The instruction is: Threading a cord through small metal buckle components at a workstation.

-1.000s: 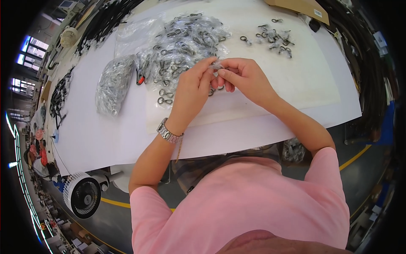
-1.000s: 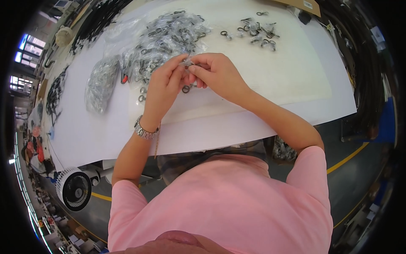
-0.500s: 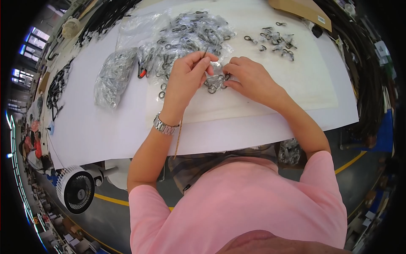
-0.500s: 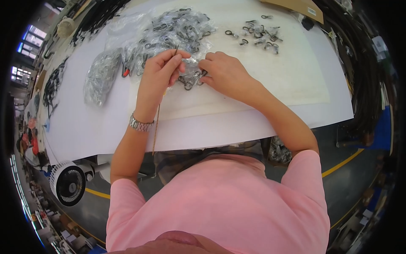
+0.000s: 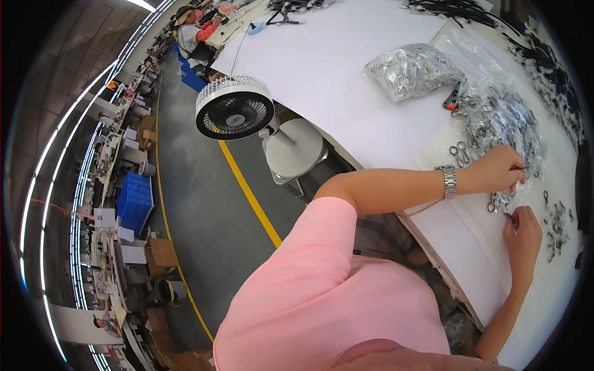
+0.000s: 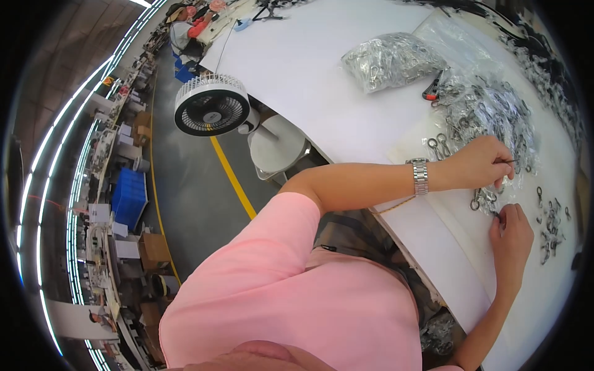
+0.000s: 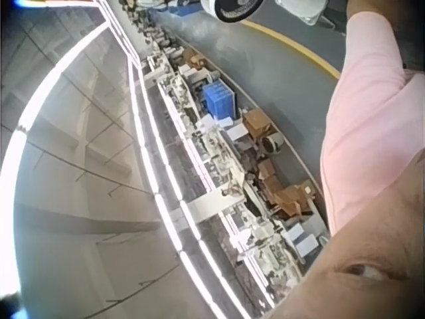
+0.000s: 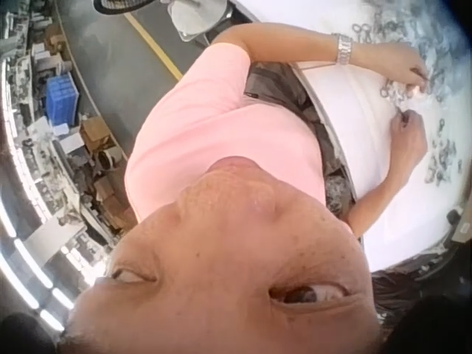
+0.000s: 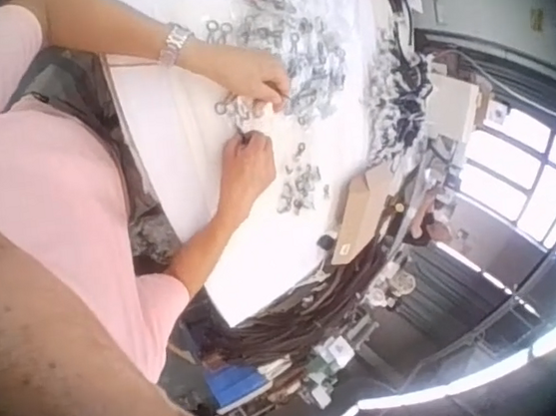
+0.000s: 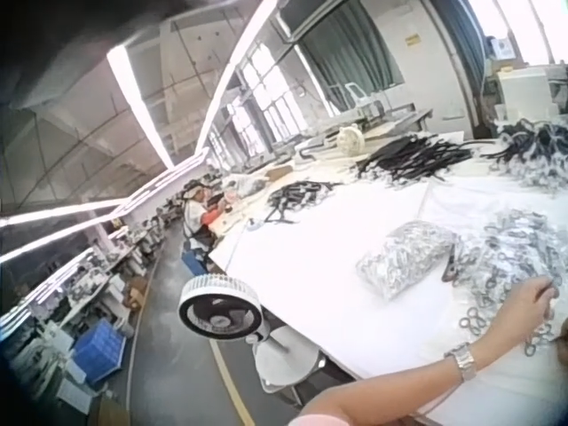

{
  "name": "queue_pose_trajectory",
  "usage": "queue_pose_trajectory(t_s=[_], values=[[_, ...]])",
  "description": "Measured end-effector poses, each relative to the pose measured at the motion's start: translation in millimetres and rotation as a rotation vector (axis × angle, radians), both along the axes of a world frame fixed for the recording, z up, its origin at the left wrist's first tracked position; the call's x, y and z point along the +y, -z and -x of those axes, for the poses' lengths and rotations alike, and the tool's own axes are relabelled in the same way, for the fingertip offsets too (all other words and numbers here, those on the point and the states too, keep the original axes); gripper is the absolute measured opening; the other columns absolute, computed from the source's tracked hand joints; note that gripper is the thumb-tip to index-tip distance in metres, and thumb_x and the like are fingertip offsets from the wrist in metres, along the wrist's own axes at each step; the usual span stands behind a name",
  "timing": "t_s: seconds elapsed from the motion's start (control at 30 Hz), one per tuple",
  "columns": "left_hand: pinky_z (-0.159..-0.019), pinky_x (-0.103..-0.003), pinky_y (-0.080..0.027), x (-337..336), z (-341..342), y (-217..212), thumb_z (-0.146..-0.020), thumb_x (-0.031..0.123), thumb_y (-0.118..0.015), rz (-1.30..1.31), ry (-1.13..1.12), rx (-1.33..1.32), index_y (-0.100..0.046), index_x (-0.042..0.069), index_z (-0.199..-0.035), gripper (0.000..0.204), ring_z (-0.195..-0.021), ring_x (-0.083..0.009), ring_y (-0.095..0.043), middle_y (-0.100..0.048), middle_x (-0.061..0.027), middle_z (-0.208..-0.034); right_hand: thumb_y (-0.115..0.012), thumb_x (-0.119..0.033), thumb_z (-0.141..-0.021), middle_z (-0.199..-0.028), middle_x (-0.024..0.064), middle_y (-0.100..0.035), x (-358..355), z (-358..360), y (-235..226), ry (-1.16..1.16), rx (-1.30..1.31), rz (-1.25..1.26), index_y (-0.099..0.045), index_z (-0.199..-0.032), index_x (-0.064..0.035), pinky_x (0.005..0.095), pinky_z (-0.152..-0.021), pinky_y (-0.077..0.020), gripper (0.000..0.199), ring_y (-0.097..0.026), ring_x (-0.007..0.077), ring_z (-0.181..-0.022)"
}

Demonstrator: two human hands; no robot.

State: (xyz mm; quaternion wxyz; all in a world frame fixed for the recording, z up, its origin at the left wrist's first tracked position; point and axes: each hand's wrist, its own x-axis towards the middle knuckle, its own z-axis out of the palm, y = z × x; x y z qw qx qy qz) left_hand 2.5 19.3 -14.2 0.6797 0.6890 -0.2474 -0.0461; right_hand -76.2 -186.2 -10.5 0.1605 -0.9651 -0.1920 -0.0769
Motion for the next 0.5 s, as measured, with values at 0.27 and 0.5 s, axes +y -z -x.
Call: queue_pose_trajectory(t_s=[0.27,0.5], values=[[-0.061,-0.032,-0.055,-8,-5,8,-0.087,0.010,-0.063,-0.087,-0.026,-0.227,-0.074,-0.004,-0.082,0.018,-0.060,-0.0171,-0.071,-0.072,-0.0125,-0.067,-0.066,0.003,-0.084,-0.082,0.0149,-0.057,-20,-4,7,-0.026,-0.148,0.130,-0.057,-0.090,0.0018,0.0412,-0.066,-0.0467,0.011,-0.057,0.0308,-0.071],[-0.064,-0.034,-0.056,-19,-7,21,-0.086,0.018,-0.072,-0.077,-0.229,-0.724,-0.074,-0.003,-0.083,0.021,-0.063,-0.0235,-0.072,-0.074,-0.0136,-0.074,-0.058,0.000,-0.097,-0.085,0.0063,-0.062,-35,-8,0,0.114,0.050,-0.368,-0.058,-0.098,0.0011,0.0310,-0.073,-0.0479,0.002,-0.058,0.0156,-0.074]])
